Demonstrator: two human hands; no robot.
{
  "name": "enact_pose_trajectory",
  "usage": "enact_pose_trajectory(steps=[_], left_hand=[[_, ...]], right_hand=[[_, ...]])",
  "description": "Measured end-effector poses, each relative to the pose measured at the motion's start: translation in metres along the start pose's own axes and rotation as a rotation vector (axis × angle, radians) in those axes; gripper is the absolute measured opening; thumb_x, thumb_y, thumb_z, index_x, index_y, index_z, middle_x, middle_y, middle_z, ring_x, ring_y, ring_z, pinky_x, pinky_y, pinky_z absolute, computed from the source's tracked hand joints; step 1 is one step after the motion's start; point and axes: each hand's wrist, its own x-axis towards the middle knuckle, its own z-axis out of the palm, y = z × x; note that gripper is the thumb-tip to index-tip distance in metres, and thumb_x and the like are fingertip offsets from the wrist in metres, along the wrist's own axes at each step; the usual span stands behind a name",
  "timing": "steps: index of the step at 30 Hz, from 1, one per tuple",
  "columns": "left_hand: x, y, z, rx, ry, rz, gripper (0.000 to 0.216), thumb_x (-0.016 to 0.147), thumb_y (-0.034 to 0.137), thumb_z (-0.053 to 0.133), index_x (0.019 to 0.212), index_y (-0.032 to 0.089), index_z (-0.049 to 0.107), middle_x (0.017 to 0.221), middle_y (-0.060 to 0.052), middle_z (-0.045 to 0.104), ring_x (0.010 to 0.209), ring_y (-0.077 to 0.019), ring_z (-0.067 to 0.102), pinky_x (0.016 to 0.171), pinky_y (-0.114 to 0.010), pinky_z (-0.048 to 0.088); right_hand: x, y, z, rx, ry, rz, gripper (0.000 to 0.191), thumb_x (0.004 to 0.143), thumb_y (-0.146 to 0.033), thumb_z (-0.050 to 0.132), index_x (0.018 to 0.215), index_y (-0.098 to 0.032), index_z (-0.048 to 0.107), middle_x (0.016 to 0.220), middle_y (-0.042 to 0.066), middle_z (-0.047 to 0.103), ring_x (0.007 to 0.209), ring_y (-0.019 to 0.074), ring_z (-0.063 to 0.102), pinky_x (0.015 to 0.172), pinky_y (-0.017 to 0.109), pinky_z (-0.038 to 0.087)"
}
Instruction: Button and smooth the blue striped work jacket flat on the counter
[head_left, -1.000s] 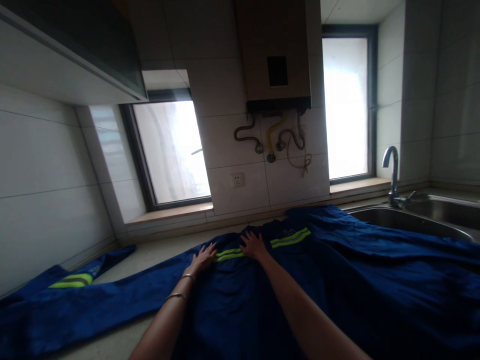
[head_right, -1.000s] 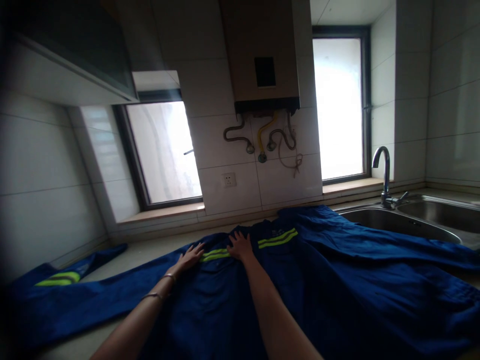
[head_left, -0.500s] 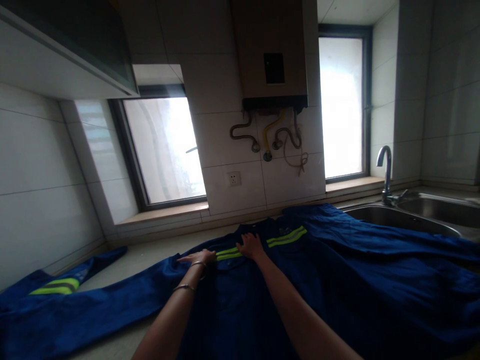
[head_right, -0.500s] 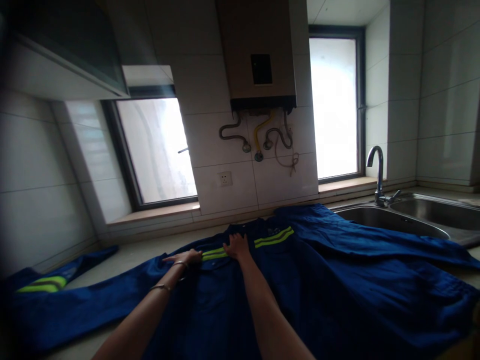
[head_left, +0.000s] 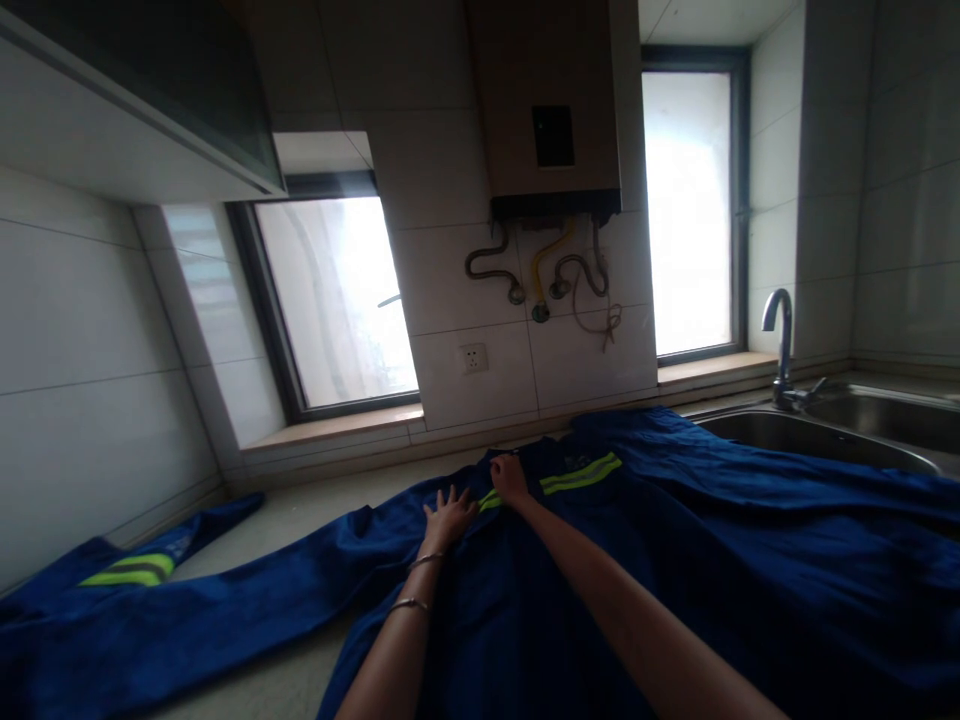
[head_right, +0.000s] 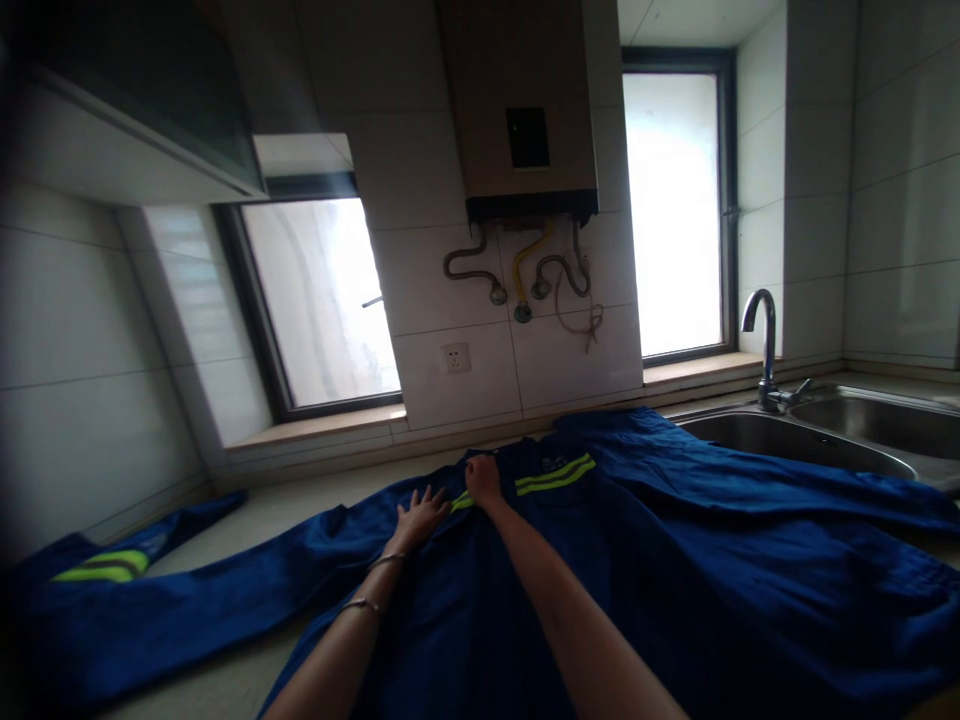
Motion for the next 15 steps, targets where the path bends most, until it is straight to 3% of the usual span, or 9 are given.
enact_pose_trajectory(steps=[2,6,11,15], left_hand=[[-0.001,0.001,-0.001,-0.016,-0.008,0.005,0.058,0.087,0.053,0.03,0.14,0.031,0.036,0.151,-0.011,0.025,0.137,-0.0417,0.014,0.1,-0.071,0.015],[-0.004,0.001,-0.004,-0.047,-0.017,0.027,0.058,0.086,0.054,0.031,0.139,0.032,0.036,0.151,-0.008,0.026,0.138,-0.0405,0.015,0.102,-0.07,0.013],[-0.01,0.001,-0.01,-0.091,-0.025,0.101,0.052,0.086,0.055,0.034,0.136,0.038,0.041,0.151,0.001,0.028,0.139,-0.0355,0.014,0.106,-0.065,0.014],[-0.012,0.004,-0.013,-0.114,-0.03,0.123,0.05,0.086,0.054,0.037,0.134,0.041,0.042,0.152,0.002,0.025,0.139,-0.036,0.013,0.106,-0.064,0.015]], right_hand=[[0.013,0.0,0.003,0.007,-0.002,0.076,0.037,0.09,-0.018,0.035,0.114,-0.018,0.063,0.116,0.007,0.063,0.111,0.0173,0.053,0.104,0.03,0.029],[0.04,-0.002,0.007,0.024,-0.063,0.22,0.038,0.088,-0.025,0.044,0.123,-0.021,0.059,0.115,0.008,0.064,0.113,0.0255,0.054,0.097,0.039,0.038],[0.067,-0.01,0.006,0.044,-0.139,0.314,0.034,0.083,-0.023,0.052,0.115,-0.023,0.064,0.112,0.01,0.066,0.111,0.0278,0.057,0.087,0.038,0.046],[0.071,-0.016,0.004,0.05,-0.155,0.33,0.038,0.083,-0.04,0.054,0.112,-0.019,0.065,0.11,0.014,0.066,0.105,0.0295,0.06,0.081,0.04,0.049]])
